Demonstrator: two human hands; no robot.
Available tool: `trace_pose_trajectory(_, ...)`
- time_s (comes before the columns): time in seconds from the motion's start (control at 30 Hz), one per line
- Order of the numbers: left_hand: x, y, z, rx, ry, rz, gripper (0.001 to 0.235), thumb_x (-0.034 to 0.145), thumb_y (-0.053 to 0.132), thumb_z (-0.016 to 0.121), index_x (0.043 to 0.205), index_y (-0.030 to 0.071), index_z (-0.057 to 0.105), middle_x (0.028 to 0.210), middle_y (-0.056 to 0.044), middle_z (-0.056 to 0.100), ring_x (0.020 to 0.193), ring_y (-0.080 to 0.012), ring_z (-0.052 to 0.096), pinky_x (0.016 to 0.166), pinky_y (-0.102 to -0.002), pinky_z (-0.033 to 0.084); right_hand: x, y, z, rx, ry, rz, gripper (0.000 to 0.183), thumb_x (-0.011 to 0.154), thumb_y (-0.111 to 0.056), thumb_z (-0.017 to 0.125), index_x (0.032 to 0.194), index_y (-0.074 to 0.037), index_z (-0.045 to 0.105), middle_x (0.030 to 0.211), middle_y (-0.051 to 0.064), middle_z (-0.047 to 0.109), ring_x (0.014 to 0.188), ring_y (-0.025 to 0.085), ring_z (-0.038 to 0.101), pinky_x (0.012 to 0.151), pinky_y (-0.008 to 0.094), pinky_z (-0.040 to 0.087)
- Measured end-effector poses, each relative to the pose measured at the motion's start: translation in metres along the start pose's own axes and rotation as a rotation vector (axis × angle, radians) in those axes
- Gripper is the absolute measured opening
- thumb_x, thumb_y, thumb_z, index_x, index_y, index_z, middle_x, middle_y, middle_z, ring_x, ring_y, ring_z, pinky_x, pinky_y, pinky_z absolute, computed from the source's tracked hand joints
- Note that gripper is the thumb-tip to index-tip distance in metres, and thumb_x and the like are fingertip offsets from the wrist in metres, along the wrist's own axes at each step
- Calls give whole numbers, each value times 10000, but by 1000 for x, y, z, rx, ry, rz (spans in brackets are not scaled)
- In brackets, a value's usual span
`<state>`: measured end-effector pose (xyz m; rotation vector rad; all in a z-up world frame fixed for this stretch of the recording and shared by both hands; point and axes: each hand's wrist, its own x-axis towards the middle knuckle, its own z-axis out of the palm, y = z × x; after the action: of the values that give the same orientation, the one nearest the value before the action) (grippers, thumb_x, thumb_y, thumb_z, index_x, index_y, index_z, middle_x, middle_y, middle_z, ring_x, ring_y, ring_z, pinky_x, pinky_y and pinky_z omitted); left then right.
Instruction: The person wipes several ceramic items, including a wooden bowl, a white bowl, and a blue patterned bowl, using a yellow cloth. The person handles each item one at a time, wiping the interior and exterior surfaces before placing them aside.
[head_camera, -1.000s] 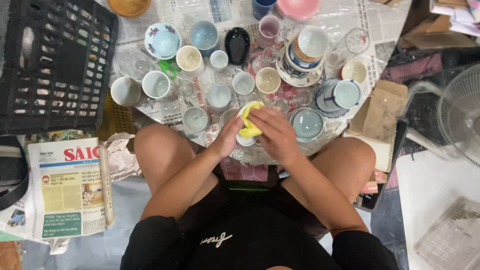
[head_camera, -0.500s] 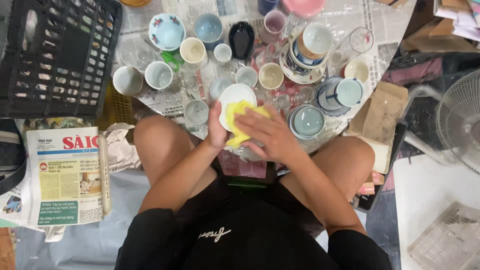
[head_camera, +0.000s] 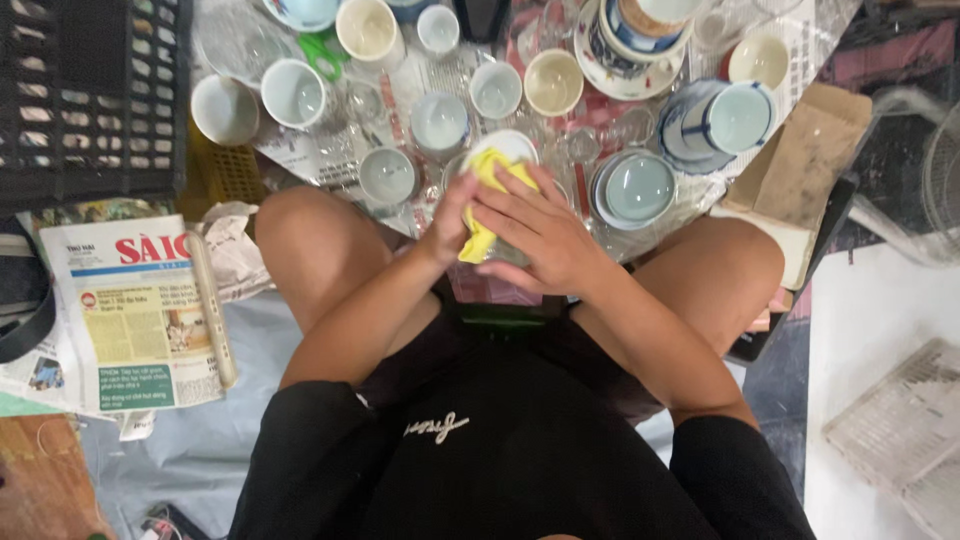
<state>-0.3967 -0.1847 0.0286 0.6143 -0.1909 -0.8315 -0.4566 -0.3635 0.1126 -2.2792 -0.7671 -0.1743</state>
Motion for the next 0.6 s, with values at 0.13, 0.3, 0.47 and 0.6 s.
trace_pose_trajectory(0.13,8,25,14,23,-68,91,769,1040,550,450,1547,-23,379,1485,-255,557,1357,-357,583,1182,-476,484,0,1,5,-46,36,-56,606,852,-98,831,1420,-160,630,1447,45,636,1455,285,541,1255,498,361)
trace_pose_trajectory(0.3,9,55,25,166,25,236,836,896,424,542,1564,-46,366,1540,-264,528,1422,-365,545,1235,-460,443,-10,22,-24,61,242,86,391,891,-100,719,1277,-121,660,1255,73,698,1222,262,652,1126,485,374)
trace_pose_trajectory(0.47,2,66,44,76,65,241,892,753,329,602,1517,-50,340,1574,-155,441,1377,-377,538,996,-567,543,-26,33,-21,751,662,427,530,1150,-450,387,1388,-14,571,1305,120,685,1223,214,666,1106,360,509)
trace_pose_trajectory(0.6,-5,66,49,134,-87,226,940,750,290,662,1561,-90,375,1511,-252,504,1359,-355,576,1097,-472,538,-25,39,-14,846,629,377,720,1130,-565,303,1503,29,467,1347,116,644,1249,205,632,1121,367,495)
